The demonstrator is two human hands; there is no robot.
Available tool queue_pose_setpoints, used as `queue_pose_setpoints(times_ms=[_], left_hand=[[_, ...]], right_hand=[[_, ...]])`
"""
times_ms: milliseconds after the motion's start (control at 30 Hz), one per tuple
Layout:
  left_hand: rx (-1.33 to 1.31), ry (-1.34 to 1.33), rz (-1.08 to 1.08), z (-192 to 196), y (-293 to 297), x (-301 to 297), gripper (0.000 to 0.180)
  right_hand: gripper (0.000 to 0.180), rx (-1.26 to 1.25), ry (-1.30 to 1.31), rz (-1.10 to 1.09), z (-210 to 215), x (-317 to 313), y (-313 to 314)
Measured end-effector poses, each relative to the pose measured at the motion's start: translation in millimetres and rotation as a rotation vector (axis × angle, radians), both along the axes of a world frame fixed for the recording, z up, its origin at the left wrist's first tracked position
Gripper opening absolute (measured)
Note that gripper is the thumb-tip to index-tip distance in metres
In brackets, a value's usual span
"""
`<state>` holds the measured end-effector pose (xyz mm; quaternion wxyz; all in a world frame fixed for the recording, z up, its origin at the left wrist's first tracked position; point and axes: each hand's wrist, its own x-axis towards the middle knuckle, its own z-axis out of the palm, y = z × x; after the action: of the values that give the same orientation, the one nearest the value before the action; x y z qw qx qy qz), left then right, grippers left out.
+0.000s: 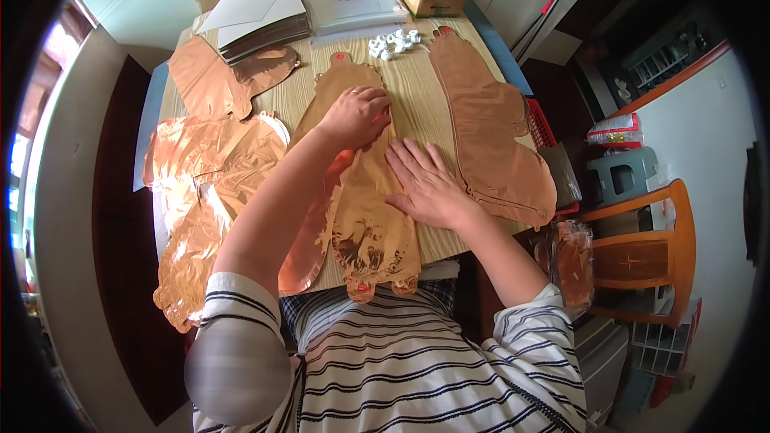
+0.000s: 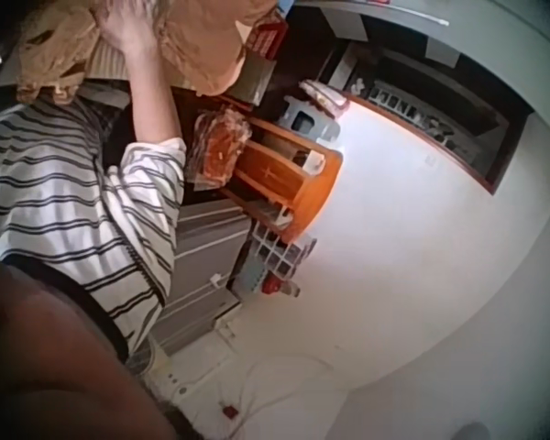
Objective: Folding deflated foil balloons and placing them into retail plastic sleeves with backing cards.
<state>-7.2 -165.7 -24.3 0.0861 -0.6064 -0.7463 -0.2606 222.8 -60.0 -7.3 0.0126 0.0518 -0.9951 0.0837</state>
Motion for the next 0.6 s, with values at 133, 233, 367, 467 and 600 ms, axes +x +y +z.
queue_pose_setpoints(times_ms=[133, 233, 367, 467, 600], left_hand=[[0.005, -0.013, 0.046, -3.1, 8.4, -16.4, 0.035], [0.036, -0.045, 0.061, -6.0, 13.1, -22.9, 0.035], [0.032, -0.071, 0.072, -11.8, 6.9, -27.9, 0.043], [0.214, -0.02, 0.169, -8.6, -9.2, -15.7, 0.052], [0.099, -0.464, 0.342, 70.9, -120.9, 74.8, 0.033]], right_hand=[[0.08, -0.03, -0.036, 0.025, 7.8, 12.7, -7.8], [0.08, -0.07, -0.048, 0.041, 11.4, 26.3, -14.5], [0.081, -0.054, -0.054, 0.062, 14.4, 32.1, -18.0], [0.08, -0.044, -0.052, 0.075, 9.9, 32.4, -16.4], [0.082, -0.028, -0.075, 0.054, 10.4, 35.1, -15.4]])
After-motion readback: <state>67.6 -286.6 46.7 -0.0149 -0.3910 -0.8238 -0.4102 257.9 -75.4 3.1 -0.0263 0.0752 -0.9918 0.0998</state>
